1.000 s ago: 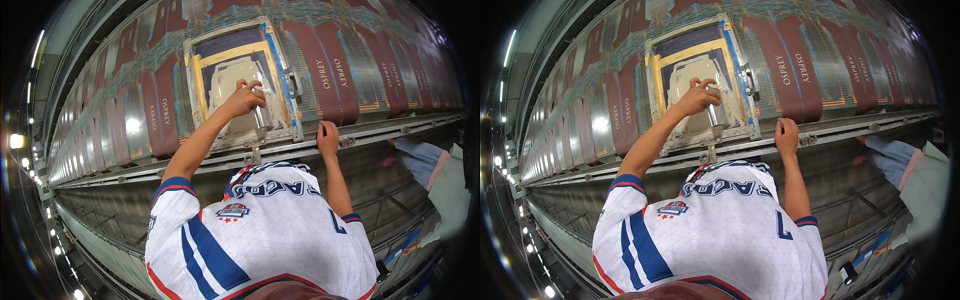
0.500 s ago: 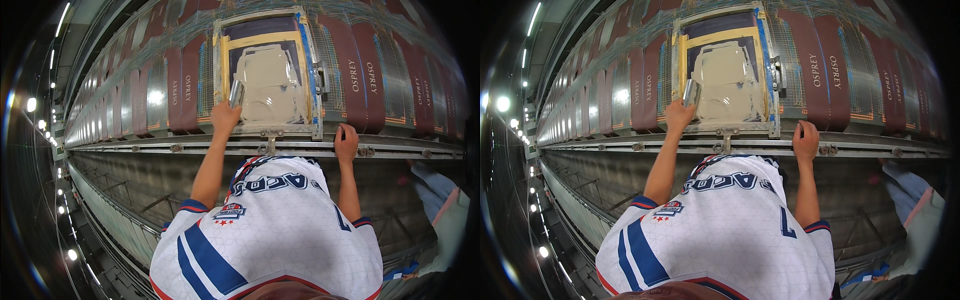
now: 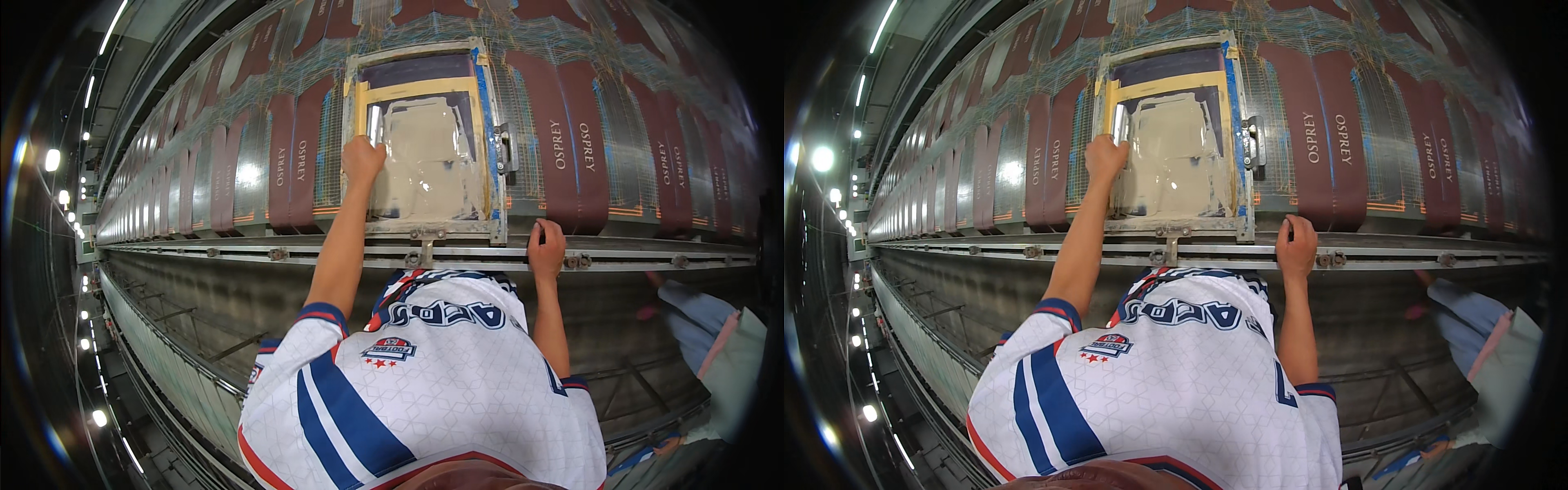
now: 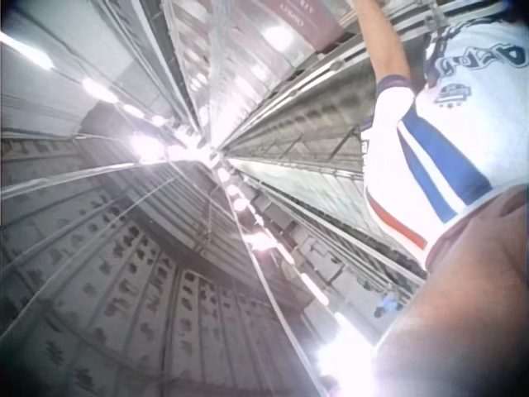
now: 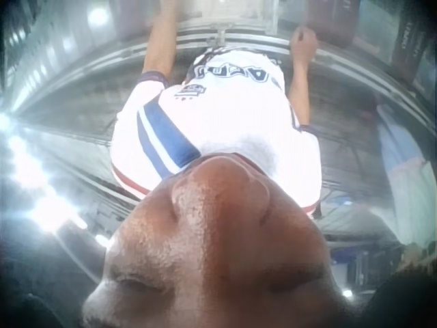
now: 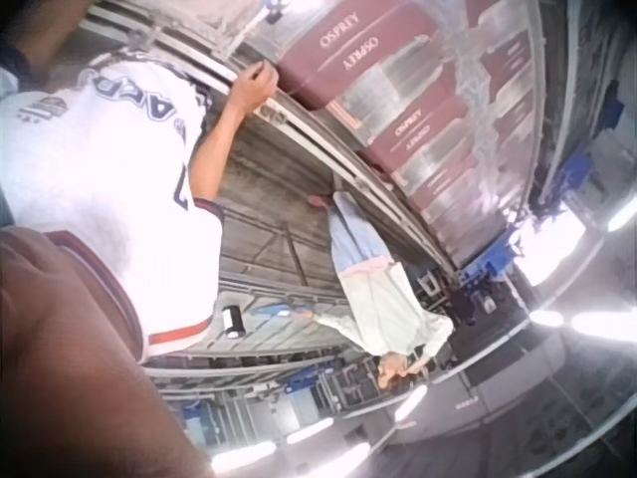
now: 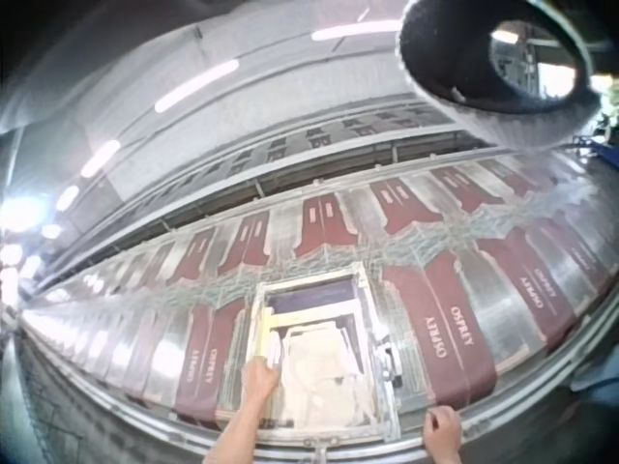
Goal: The person uses a squeegee to pull ink across a screen printing frame, applying a design onto fabric pieces arranged on a conveyor. The person repeatedly lifts the frame, repositions it, and repeats the squeegee stroke on successive items.
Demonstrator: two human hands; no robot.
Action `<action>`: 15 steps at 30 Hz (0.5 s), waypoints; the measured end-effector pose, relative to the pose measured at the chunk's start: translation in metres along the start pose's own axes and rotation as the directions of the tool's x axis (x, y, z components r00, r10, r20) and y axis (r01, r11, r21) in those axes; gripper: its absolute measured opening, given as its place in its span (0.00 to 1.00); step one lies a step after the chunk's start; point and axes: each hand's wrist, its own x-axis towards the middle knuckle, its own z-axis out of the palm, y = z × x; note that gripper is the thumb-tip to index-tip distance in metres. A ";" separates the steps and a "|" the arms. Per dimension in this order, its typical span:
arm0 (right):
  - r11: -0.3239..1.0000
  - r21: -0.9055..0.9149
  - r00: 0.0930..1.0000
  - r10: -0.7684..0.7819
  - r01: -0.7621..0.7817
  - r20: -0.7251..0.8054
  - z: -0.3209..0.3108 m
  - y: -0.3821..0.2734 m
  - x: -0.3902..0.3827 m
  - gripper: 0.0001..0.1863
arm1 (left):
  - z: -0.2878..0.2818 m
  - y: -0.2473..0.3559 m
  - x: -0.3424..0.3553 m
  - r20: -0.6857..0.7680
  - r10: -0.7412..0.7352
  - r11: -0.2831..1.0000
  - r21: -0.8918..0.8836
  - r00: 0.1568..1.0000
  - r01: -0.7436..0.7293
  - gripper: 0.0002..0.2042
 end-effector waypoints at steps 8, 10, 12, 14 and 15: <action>0.966 0.124 0.974 0.227 -0.226 0.006 0.007 0.005 0.005 0.09 | 0.019 0.014 0.002 0.158 0.130 0.987 -0.113 0.979 -0.113 0.14; 0.940 0.223 0.963 0.270 -0.259 -0.016 0.006 -0.019 0.038 0.11 | -0.002 0.015 0.009 0.259 0.293 0.946 -0.216 0.920 -0.240 0.12; 0.898 0.349 0.960 0.280 -0.269 0.021 0.019 -0.042 0.077 0.14 | -0.014 0.006 0.033 0.243 0.549 0.829 -0.279 0.800 -0.484 0.12; 0.868 0.438 0.968 0.164 -0.233 0.190 0.032 -0.094 0.130 0.17 | -0.008 0.002 0.057 0.205 0.694 0.714 -0.325 0.691 -0.620 0.11; 0.878 0.450 0.965 0.046 -0.162 0.258 0.045 -0.114 0.157 0.19 | 0.000 0.000 0.071 0.181 0.730 0.675 -0.336 0.659 -0.656 0.11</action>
